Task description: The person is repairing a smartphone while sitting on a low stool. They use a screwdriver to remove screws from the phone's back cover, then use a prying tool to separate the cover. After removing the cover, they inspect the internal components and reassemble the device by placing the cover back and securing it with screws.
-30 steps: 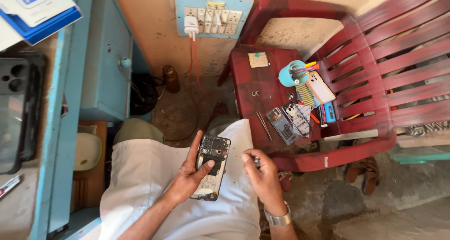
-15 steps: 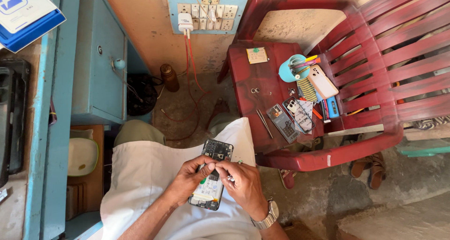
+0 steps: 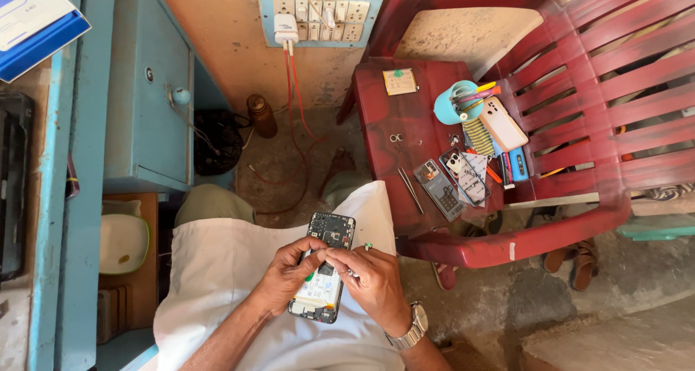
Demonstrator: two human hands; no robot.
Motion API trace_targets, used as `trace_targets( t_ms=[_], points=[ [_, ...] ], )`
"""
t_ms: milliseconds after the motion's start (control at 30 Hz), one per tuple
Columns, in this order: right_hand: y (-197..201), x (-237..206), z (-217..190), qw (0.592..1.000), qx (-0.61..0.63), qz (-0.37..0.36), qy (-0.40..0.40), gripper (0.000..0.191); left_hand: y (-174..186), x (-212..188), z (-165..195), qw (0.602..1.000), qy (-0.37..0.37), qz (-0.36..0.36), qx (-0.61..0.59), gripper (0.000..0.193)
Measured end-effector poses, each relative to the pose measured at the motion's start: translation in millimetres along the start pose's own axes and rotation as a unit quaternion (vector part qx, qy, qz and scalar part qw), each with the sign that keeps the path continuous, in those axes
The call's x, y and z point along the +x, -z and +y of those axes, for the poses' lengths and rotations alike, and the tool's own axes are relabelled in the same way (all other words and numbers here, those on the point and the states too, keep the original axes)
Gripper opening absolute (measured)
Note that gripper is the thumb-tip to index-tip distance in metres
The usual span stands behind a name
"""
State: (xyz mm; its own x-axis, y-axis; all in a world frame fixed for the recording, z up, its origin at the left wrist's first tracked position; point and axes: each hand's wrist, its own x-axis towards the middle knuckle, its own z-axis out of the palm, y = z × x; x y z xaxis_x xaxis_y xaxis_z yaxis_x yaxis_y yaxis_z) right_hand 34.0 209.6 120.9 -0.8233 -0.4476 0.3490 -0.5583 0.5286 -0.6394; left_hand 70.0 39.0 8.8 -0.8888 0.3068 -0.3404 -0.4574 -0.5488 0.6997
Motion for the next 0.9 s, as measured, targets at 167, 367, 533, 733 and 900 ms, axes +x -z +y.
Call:
trace_targets(
  t_ms=[167,367,533,733,900],
  points=[
    [12,9,11,0.991,0.054,0.001,-0.122,0.016,2,5,2,1.0,-0.015,-0.003,0.01,0.013],
    [78,54,139,0.959,-0.035,-0.043,-0.28,0.02,2,13,12,1.0,0.013,0.011,0.016,0.01],
    [86,112,283,0.891,0.037,-0.078,-0.446,0.01,7,24,13,0.998,0.019,0.024,0.049,0.006],
    [49,146,347,0.866,0.021,0.007,-0.5,0.008,20,42,20,0.992,-0.028,0.014,0.122,0.006],
    [24,157,349,0.889,-0.142,0.04,-0.433,0.018,28,59,26,0.992,-0.011,0.024,0.126,0.006]
  ],
)
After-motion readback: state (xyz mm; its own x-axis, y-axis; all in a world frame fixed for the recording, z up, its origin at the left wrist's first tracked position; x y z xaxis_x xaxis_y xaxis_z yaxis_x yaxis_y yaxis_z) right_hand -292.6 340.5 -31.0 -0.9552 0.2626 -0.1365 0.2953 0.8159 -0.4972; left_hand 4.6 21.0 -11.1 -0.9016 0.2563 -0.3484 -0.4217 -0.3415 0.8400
